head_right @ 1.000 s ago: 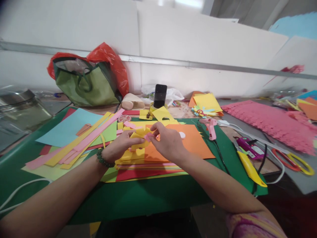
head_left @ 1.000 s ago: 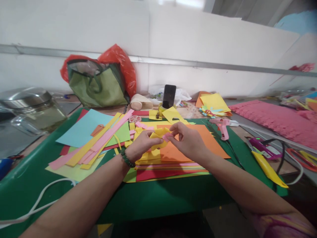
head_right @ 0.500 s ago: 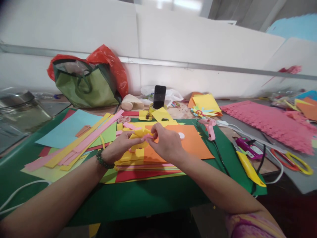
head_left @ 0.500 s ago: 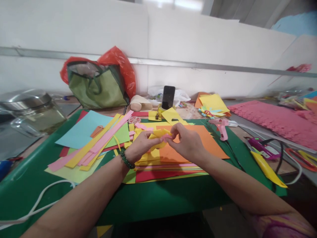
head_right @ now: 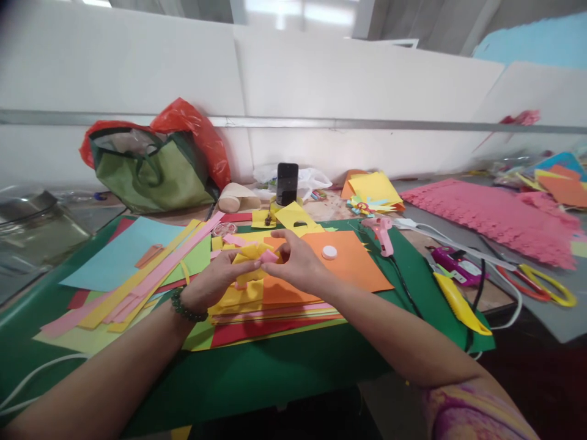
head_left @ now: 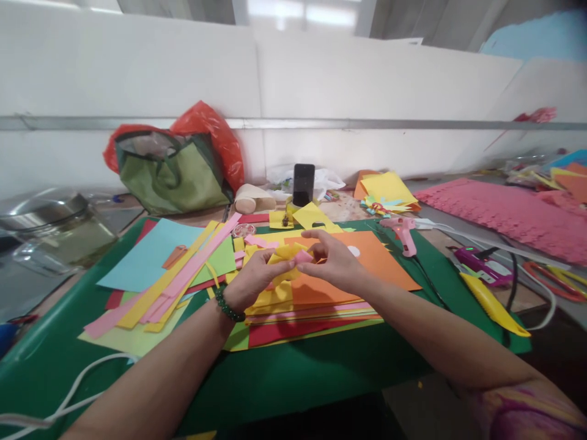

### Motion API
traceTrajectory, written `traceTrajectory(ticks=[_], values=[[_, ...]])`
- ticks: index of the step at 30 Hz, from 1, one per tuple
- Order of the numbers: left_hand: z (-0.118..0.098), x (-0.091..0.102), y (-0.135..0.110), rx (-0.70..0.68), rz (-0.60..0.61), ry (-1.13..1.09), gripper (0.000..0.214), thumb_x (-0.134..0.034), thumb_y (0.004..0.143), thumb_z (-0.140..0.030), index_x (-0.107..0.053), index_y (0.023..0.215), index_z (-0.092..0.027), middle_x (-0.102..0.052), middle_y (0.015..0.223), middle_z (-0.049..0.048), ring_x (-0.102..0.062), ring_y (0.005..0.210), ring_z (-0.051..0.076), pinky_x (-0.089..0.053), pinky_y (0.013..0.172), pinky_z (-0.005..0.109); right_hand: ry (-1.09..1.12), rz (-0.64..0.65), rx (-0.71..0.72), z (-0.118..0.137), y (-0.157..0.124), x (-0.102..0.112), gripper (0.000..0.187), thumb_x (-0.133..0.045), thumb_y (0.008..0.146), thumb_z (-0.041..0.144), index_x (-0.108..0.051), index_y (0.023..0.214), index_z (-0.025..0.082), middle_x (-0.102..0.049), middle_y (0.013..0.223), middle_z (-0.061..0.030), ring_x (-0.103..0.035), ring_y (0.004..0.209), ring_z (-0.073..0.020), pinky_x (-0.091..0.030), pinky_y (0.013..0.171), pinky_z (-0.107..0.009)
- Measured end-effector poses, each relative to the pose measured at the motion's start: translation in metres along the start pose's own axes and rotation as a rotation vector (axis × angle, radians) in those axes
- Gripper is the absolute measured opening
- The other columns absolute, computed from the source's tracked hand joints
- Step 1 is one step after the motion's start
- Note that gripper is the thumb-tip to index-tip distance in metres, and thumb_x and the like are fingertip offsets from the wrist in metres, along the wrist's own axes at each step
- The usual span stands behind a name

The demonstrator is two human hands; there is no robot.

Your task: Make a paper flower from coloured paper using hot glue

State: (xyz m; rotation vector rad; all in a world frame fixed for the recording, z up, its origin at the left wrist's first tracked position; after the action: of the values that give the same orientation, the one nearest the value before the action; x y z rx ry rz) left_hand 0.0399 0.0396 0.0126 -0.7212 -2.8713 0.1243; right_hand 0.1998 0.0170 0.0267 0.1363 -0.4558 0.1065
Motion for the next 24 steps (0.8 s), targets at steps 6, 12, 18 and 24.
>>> traceTrajectory(ticks=[6,12,18,24], values=[[-0.0040,-0.0020,-0.0022,0.009,-0.012,0.036,0.040,-0.070,0.067,-0.047,-0.071,0.090,-0.015,-0.062,0.073,0.0021,-0.048,0.059,0.012,-0.032,0.049,0.022,0.095,-0.007,-0.011,-0.0034,0.0036,-0.0040,0.044,-0.063,0.068,0.028,-0.048,0.108,0.018,-0.048,0.058,0.0086,-0.044,0.055,-0.0099,-0.035,0.052,-0.023],[-0.0004,-0.0010,-0.0010,-0.003,-0.005,0.066,0.043,-0.069,0.067,-0.049,-0.071,0.091,-0.013,-0.059,0.070,0.0018,-0.044,0.056,0.010,-0.028,0.047,0.021,0.110,0.002,0.031,-0.0068,0.0048,-0.0071,0.040,-0.062,0.066,0.024,-0.047,0.103,0.020,-0.045,0.057,0.0101,-0.041,0.051,-0.0084,-0.030,0.048,-0.022],[0.0017,-0.0006,0.0001,-0.014,-0.008,0.052,0.039,-0.069,0.068,-0.046,-0.071,0.090,-0.014,-0.062,0.072,0.0022,-0.045,0.056,0.011,-0.029,0.048,0.022,0.045,0.020,0.082,-0.0072,0.0039,-0.0050,0.041,-0.062,0.068,0.026,-0.049,0.106,0.019,-0.048,0.063,0.0076,-0.044,0.055,-0.0091,-0.035,0.052,-0.023],[-0.0052,-0.0042,-0.0015,-0.061,0.043,0.055,0.027,-0.068,0.068,-0.038,-0.069,0.080,-0.014,-0.063,0.073,0.0026,-0.054,0.069,0.016,-0.036,0.057,0.023,0.090,0.024,0.076,-0.0067,0.0053,-0.0030,0.046,-0.064,0.068,0.026,-0.049,0.110,0.018,-0.050,0.064,0.0061,-0.049,0.061,-0.0109,-0.040,0.057,-0.025]])
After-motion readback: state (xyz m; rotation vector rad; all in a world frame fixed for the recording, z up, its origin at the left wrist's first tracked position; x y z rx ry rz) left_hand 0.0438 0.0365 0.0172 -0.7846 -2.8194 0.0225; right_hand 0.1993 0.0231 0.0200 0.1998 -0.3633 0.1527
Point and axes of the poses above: each hand's wrist, its own y-axis towards the middle knuckle, its own x-axis out of the back of the hand, z = x × y, the point moved 3 cm from there along y, towards the middle knuckle
